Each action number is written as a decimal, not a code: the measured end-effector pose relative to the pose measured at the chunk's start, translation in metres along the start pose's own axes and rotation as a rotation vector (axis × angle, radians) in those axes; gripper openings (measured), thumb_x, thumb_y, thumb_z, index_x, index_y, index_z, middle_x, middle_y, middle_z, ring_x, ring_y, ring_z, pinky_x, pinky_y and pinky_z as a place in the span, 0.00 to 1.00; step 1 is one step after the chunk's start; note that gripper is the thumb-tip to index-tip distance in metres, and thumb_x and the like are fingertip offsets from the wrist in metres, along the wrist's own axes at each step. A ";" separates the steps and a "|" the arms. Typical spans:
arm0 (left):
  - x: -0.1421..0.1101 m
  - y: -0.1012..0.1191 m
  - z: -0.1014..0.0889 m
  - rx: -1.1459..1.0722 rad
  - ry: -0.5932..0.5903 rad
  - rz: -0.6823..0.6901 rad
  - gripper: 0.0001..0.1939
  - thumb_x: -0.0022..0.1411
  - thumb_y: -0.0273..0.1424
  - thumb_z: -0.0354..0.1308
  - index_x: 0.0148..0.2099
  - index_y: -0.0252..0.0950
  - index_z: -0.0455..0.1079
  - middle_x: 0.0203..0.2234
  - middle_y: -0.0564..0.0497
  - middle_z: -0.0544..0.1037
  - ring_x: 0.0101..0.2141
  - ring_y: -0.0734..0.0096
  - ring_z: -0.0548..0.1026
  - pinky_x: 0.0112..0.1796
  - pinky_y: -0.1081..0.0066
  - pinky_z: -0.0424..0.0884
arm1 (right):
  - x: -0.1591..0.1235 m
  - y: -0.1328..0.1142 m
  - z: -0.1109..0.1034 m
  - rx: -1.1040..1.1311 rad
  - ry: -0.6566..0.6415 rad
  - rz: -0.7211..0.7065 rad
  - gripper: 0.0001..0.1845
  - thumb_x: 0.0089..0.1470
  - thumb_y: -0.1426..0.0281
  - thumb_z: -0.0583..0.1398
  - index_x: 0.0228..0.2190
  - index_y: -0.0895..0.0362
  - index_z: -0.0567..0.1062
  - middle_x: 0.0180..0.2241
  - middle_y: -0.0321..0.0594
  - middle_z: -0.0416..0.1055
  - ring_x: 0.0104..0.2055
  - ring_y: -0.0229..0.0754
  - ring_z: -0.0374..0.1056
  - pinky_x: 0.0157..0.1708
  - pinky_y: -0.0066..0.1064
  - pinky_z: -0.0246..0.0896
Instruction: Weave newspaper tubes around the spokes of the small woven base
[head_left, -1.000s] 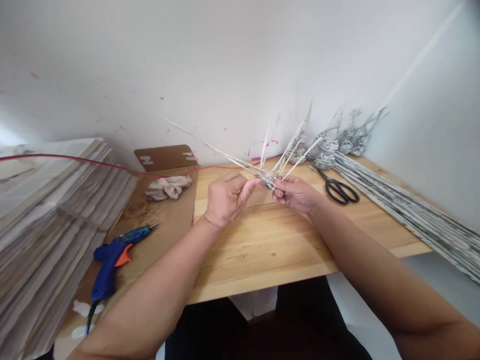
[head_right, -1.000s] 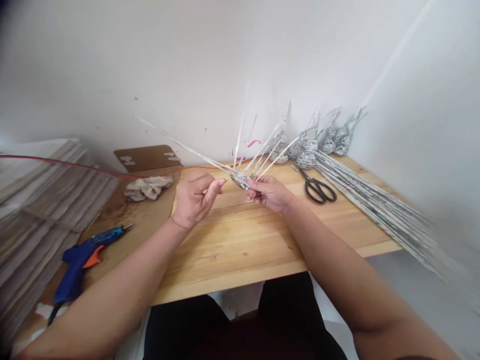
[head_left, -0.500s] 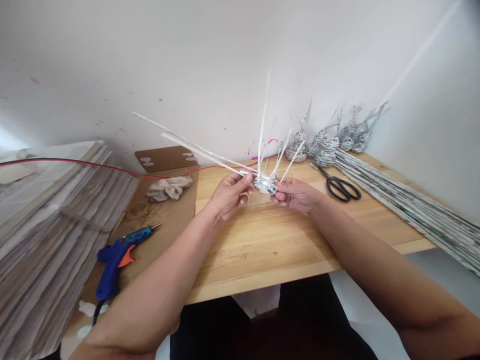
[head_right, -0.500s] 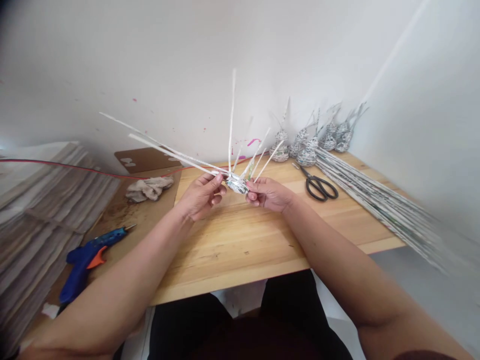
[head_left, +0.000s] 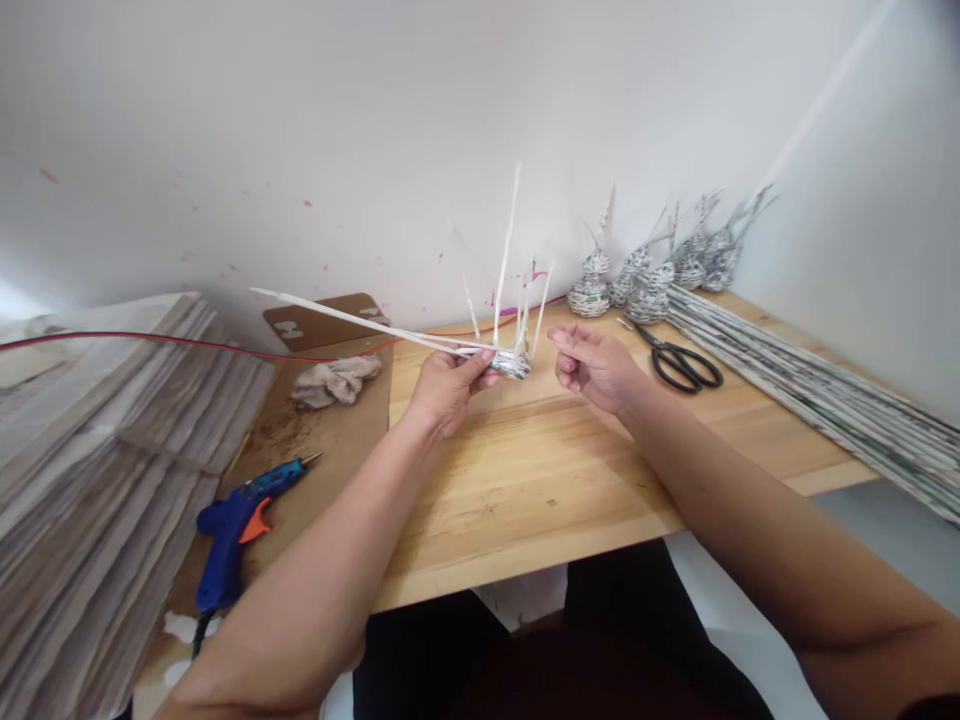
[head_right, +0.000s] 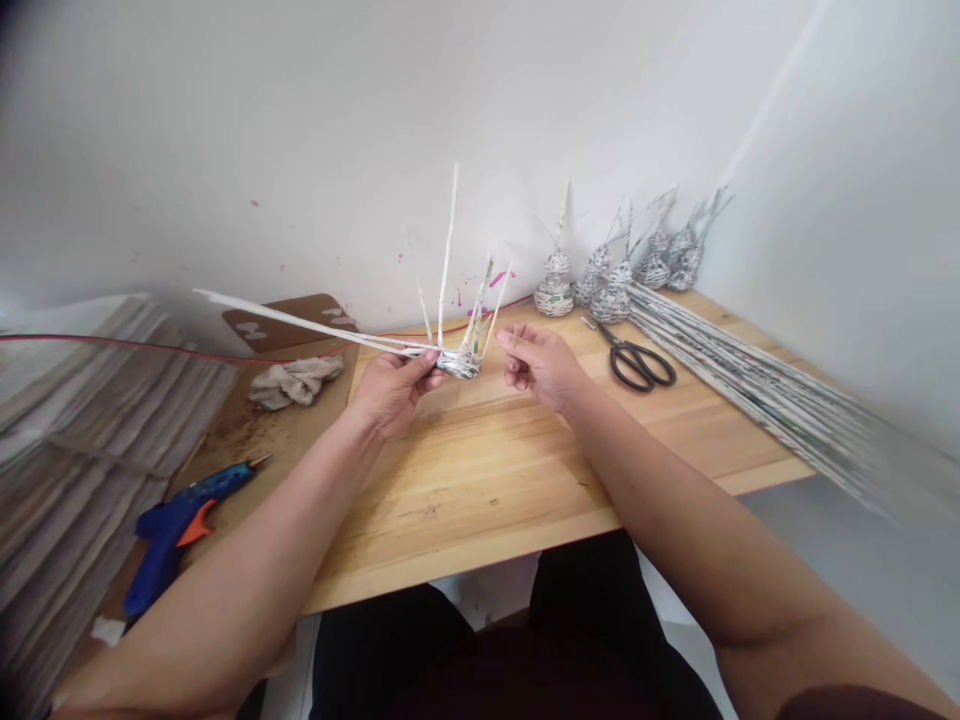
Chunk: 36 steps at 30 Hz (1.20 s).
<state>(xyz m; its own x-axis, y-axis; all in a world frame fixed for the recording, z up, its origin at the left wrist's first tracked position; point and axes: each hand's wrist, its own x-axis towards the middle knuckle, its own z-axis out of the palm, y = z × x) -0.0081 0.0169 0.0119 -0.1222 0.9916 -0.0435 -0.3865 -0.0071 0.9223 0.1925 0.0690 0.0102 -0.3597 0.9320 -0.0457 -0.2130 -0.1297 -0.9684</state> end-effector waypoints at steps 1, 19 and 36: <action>0.000 -0.001 0.000 0.008 -0.001 0.008 0.21 0.37 0.35 0.78 0.32 0.30 0.75 0.25 0.52 0.80 0.24 0.80 0.75 0.27 0.78 0.74 | -0.001 0.000 0.001 -0.034 -0.027 -0.030 0.25 0.41 0.57 0.73 0.36 0.56 0.71 0.16 0.25 0.63 0.16 0.32 0.62 0.15 0.23 0.49; -0.006 -0.005 0.002 0.298 -0.125 0.068 0.18 0.46 0.37 0.73 0.32 0.31 0.71 0.23 0.52 0.78 0.23 0.76 0.75 0.29 0.74 0.75 | -0.004 0.015 0.015 -0.223 -0.243 0.079 0.18 0.42 0.63 0.71 0.25 0.57 0.69 0.14 0.29 0.67 0.13 0.35 0.67 0.09 0.20 0.49; -0.005 -0.002 -0.001 0.164 -0.190 -0.105 0.22 0.39 0.26 0.75 0.40 0.30 0.77 0.28 0.52 0.80 0.29 0.77 0.76 0.32 0.77 0.73 | -0.003 0.017 0.014 -0.247 -0.284 0.093 0.15 0.42 0.65 0.71 0.28 0.59 0.73 0.16 0.32 0.69 0.16 0.35 0.69 0.12 0.20 0.53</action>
<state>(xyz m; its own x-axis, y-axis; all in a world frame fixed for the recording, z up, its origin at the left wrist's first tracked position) -0.0080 0.0116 0.0100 0.0907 0.9924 -0.0835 -0.2325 0.1026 0.9672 0.1772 0.0595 -0.0024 -0.6115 0.7849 -0.0997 0.0451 -0.0913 -0.9948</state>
